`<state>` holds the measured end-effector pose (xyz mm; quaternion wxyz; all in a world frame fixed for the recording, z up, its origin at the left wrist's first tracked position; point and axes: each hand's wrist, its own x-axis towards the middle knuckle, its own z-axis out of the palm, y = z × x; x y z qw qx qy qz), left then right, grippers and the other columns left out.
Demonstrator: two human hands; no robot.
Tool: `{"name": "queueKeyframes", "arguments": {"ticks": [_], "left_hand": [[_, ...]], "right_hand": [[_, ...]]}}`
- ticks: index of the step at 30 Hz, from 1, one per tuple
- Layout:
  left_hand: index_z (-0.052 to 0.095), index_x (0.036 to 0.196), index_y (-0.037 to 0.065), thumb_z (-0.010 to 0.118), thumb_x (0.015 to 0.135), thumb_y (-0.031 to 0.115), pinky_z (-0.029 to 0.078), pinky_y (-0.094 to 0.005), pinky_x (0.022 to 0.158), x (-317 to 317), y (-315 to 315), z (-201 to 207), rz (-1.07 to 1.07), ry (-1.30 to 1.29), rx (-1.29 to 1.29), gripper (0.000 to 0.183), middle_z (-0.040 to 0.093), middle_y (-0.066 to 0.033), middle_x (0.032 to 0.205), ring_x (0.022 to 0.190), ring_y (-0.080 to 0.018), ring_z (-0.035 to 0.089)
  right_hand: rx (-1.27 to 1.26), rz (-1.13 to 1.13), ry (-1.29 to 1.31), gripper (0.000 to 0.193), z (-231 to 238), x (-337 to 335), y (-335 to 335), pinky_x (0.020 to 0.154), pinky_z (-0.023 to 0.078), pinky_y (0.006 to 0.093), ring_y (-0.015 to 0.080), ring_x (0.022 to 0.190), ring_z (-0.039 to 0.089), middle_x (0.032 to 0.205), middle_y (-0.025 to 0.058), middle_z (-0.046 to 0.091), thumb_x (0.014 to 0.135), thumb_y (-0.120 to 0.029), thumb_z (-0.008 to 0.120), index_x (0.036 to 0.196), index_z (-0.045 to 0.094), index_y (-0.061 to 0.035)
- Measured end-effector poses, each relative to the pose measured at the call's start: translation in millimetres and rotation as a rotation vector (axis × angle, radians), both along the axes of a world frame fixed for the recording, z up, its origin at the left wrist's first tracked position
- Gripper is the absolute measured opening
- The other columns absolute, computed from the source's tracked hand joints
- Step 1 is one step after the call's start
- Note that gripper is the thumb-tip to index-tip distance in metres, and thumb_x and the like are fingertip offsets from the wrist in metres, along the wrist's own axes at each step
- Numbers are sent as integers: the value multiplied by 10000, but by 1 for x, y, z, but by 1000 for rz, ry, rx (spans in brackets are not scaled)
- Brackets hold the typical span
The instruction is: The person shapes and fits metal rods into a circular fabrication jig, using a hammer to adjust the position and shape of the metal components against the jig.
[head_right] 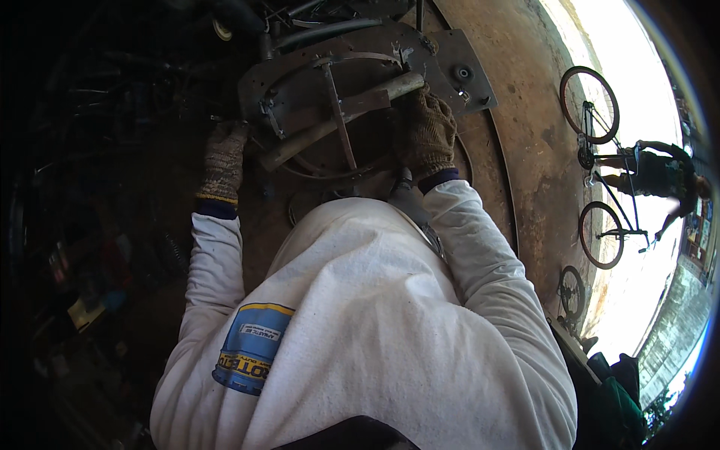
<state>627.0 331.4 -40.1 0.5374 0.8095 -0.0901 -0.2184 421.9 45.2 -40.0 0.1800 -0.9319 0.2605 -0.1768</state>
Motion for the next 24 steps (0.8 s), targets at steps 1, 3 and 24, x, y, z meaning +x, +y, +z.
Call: {"name": "queueKeyframes", "arguments": {"ticks": [1,3,24], "left_hand": [[680,1067,38,669,914,271,459,-337,866,3,1,0,0,-13,16,279,673,-42,992,921,-160,597],[688,1054,38,668,910,261,460,-335,858,3,-1,-1,-9,-21,39,267,676,-42,975,911,-159,599],[700,963,92,654,910,231,450,-317,828,5,-5,-17,95,37,-54,155,662,1,901,841,-133,580]], "right_hand": [[-22,13,2,379,-4,0,-1,904,445,518,405,1048,586,1071,163,660,841,-316,631,1123,579,-68],[-33,33,-14,370,-10,1,-4,887,447,525,413,1028,589,1050,165,661,845,-313,626,1127,581,-78],[-2,61,-56,415,-9,0,-11,886,459,512,414,1013,599,1057,164,668,863,-365,633,1155,569,-77]]}}
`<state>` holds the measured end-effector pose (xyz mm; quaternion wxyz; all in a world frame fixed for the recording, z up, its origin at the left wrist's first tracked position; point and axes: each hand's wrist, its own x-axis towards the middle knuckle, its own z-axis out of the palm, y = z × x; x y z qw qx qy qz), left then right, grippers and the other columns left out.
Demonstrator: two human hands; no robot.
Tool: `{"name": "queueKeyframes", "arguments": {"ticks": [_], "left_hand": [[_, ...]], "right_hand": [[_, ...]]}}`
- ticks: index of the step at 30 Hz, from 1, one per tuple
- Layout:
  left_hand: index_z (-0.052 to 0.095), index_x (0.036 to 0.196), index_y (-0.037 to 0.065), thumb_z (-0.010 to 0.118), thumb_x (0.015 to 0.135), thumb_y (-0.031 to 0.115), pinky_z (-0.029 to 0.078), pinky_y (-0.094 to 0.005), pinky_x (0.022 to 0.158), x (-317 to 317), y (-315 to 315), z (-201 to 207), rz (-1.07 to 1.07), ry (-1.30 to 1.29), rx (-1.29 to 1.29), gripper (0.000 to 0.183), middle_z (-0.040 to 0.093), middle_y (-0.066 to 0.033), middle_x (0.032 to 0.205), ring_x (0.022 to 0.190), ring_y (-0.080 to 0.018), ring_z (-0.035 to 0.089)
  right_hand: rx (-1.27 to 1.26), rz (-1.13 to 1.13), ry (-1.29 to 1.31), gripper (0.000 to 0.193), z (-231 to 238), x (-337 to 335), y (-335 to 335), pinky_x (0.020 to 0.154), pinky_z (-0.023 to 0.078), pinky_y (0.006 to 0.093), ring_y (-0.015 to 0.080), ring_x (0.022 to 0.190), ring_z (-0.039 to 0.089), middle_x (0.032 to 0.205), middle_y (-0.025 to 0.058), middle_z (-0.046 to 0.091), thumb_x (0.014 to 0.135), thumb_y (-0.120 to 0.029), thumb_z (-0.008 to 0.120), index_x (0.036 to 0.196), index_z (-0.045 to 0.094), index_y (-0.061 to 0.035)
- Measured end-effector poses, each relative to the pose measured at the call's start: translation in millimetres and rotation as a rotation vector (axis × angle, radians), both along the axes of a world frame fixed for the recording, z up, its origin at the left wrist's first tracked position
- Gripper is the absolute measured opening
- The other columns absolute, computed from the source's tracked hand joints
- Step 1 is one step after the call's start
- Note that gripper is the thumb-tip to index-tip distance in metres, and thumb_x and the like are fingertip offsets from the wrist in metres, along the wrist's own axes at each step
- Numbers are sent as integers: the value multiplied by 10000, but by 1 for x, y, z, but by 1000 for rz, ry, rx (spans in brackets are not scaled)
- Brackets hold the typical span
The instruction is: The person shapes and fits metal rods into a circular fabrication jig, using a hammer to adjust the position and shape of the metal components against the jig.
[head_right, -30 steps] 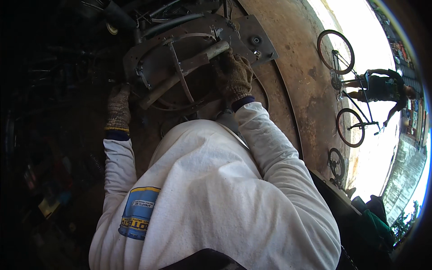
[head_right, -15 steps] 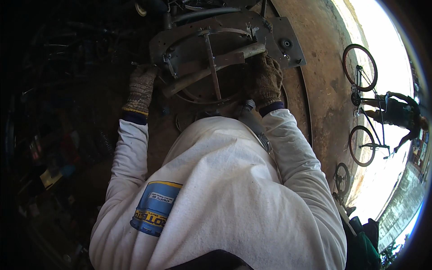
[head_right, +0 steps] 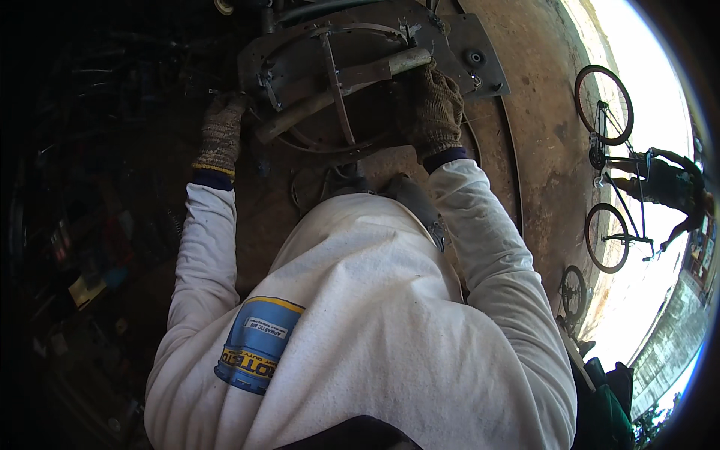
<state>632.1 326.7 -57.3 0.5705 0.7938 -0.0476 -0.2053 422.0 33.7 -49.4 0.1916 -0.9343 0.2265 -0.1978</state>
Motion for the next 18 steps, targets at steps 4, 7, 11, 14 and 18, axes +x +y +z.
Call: {"name": "queueKeyframes", "arguments": {"ticks": [4,7,11,14,18], "left_hand": [[688,999,86,679,903,259,463,-323,818,-8,-2,10,72,40,13,198,663,-11,920,855,-145,589],[673,1061,74,703,894,283,479,-333,809,-3,2,9,48,43,35,269,668,-28,951,866,-157,599],[658,1092,78,655,930,343,465,-347,850,-14,-3,20,82,64,85,311,659,-43,1005,920,-170,589],[657,1101,78,643,943,343,462,-344,861,-7,0,15,33,35,83,308,665,-46,1021,929,-170,592],[663,1096,92,658,946,293,463,-333,866,-4,5,7,-21,63,21,251,672,-31,1011,930,-156,595]], "right_hand": [[-21,-8,-46,473,8,0,5,915,451,509,418,1069,572,1138,178,637,859,-377,648,1182,560,-43],[-69,-70,-156,648,-14,-9,5,976,427,511,431,1137,538,1232,219,590,829,-380,682,1320,498,-1],[73,106,-105,808,6,-42,50,1024,400,506,388,1191,532,1231,197,604,811,-430,707,1428,405,-4],[73,208,-46,876,21,-40,89,1067,359,510,366,1240,509,1234,174,611,776,-476,734,1441,396,-17],[94,104,72,911,13,-24,112,1168,216,544,343,1314,464,1320,169,573,747,-534,730,1435,405,-33]]}}
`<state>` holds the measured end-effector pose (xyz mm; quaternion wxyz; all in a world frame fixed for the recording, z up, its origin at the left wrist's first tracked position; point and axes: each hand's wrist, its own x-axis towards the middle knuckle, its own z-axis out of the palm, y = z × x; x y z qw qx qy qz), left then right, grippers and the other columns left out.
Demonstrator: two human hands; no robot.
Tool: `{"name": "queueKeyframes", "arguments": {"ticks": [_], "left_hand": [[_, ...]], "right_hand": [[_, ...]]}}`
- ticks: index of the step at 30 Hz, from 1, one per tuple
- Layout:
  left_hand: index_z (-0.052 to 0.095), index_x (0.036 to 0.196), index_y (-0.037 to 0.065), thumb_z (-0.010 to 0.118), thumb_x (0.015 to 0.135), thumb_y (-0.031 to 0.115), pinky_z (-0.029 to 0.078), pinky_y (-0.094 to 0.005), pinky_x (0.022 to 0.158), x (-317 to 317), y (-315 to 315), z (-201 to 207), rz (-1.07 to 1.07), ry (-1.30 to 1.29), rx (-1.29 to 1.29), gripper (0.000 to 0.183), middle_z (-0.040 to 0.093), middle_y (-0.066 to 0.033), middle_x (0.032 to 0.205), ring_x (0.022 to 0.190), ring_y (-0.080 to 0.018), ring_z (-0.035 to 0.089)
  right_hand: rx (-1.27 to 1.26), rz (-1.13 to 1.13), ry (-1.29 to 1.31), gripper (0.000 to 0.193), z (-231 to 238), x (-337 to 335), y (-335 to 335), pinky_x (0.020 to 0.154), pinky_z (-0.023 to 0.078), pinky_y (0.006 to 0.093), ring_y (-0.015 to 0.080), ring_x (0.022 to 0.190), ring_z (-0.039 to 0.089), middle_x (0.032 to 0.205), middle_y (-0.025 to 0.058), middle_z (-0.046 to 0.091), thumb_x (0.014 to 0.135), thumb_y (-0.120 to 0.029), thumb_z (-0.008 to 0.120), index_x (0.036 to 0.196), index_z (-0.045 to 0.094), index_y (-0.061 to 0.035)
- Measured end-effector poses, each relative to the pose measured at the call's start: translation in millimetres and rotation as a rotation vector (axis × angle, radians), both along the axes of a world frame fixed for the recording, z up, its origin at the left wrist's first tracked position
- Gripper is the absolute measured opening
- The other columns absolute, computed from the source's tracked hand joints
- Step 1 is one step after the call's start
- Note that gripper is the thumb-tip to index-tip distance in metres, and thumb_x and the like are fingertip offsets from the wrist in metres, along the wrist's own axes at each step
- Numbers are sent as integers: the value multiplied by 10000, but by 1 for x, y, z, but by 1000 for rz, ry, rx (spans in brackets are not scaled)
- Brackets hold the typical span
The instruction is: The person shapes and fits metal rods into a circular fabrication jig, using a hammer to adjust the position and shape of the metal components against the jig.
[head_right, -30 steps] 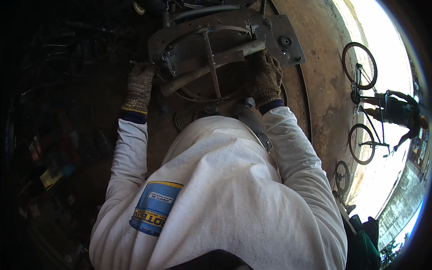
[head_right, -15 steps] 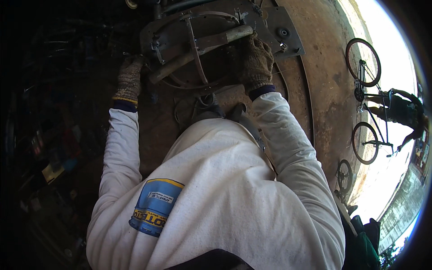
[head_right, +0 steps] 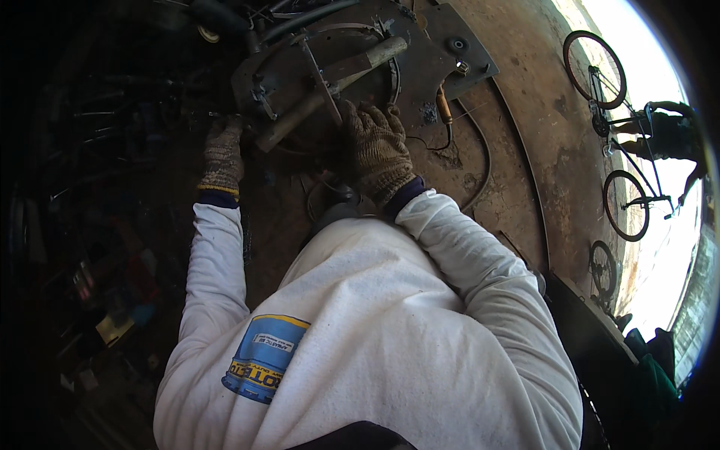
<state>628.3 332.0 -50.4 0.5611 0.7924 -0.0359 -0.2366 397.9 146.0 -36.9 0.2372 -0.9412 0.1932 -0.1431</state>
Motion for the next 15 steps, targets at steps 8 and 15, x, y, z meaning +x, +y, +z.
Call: {"name": "queueKeyframes", "arguments": {"ticks": [8,15], "left_hand": [[667,1053,88,656,946,132,483,-300,862,24,16,-46,-400,-135,-181,117,668,-1,999,956,-122,607],[639,1072,61,682,911,76,505,-299,871,37,20,-58,-535,-347,-119,167,662,-25,985,952,-139,629]], "right_hand": [[88,-154,95,895,-8,0,3,1169,208,549,343,1273,501,1258,144,623,703,-532,774,1402,453,-74],[110,-228,64,814,-2,-2,14,1163,222,540,361,1173,556,1125,134,663,618,-535,820,1271,586,-108]]}}
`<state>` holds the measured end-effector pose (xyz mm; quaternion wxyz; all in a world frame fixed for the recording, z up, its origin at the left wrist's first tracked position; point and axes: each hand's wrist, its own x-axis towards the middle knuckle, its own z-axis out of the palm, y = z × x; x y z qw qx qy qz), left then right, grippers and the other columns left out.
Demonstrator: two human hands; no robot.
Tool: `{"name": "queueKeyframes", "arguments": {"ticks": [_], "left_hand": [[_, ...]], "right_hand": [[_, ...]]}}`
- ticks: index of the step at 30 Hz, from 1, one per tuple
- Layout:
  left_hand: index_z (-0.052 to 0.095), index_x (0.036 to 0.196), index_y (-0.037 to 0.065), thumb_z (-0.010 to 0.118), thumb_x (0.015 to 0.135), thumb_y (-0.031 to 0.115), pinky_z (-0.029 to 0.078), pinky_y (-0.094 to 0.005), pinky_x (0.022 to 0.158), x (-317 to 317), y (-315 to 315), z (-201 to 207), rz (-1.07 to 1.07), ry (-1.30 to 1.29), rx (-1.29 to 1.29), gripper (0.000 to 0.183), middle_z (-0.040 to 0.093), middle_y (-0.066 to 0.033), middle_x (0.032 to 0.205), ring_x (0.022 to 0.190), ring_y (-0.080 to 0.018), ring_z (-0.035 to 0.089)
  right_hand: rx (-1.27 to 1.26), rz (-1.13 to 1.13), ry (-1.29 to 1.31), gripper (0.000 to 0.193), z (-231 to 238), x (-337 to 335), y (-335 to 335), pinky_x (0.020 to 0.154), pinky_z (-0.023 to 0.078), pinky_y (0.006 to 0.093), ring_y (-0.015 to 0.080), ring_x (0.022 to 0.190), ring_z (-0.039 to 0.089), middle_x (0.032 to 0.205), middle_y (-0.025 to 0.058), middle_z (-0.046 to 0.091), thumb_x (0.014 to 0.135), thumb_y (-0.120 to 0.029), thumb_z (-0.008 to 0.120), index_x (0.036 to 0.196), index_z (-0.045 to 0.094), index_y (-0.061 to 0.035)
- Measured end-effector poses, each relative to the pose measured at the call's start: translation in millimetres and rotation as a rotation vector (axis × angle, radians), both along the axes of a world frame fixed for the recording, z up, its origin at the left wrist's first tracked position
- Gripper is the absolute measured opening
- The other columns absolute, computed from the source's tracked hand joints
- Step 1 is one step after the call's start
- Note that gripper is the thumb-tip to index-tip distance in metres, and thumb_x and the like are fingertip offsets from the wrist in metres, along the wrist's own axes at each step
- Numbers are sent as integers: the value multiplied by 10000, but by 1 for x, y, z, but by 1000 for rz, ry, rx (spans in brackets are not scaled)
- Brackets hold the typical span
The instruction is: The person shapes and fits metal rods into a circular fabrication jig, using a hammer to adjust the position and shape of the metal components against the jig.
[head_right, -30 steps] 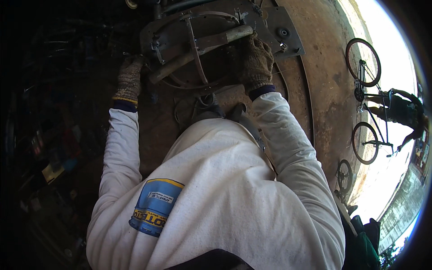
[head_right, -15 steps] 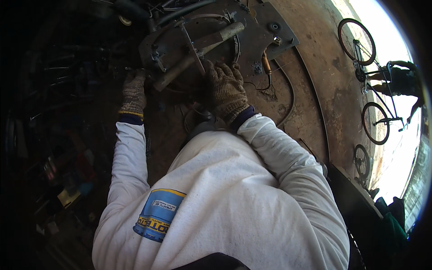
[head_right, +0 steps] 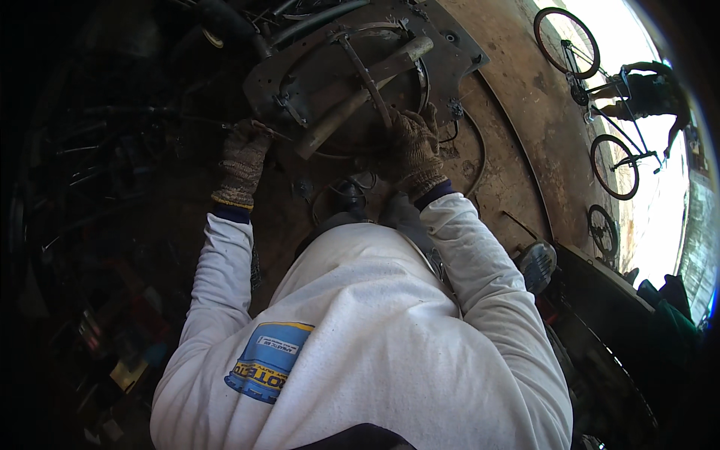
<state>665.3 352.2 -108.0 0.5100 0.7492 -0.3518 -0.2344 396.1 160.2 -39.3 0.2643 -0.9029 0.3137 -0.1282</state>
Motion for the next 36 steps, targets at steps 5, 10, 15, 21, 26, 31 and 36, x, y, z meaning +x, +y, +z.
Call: {"name": "queueKeyframes", "arguments": {"ticks": [5,10,15,21,26,31,36], "left_hand": [[633,1088,66,682,897,61,518,-302,866,11,-16,25,-186,-380,175,197,659,-47,1016,966,-167,635],[663,1067,80,663,896,160,520,-357,851,20,-18,29,-230,-426,228,188,670,-91,1003,959,-239,650],[678,1038,31,708,879,274,499,-368,815,19,-35,29,-139,-95,119,292,694,-98,954,882,-207,647],[679,1049,25,677,903,279,497,-349,785,5,-40,71,-71,337,216,293,699,-79,945,849,-182,639],[688,1039,50,698,880,278,501,-334,762,3,-42,61,-57,22,295,277,698,-60,942,836,-164,642],[699,1027,81,734,844,291,502,-333,797,-2,-47,79,75,122,391,281,702,-59,952,876,-150,644],[697,1059,80,748,833,299,502,-332,839,-2,-48,83,112,24,458,319,707,-58,984,923,-154,649]], "right_hand": [[-47,-14,29,834,-23,-7,-2,1164,220,542,365,1146,564,1070,159,667,583,-564,828,1241,611,-99],[-52,-90,-36,847,-20,-2,9,1152,243,535,360,1158,551,1092,163,653,577,-581,822,1239,615,-95],[28,-95,-49,790,-29,-8,11,1143,253,533,349,1194,528,1144,144,636,617,-590,799,1243,621,-141],[-22,33,126,673,-11,-6,4,1156,224,551,351,1198,543,1142,104,652,694,-560,757,1244,628,-193],[-101,44,-12,632,-17,-11,8,1154,223,557,358,1191,555,1122,109,666,719,-525,747,1249,633,-200],[-65,71,69,632,-12,-15,8,1154,220,554,362,1216,543,1147,113,665,735,-506,739,1277,618,-205],[-69,45,18,672,-5,-14,14,1150,227,556,363,1206,547,1132,116,664,742,-510,728,1311,593,-180]]}}
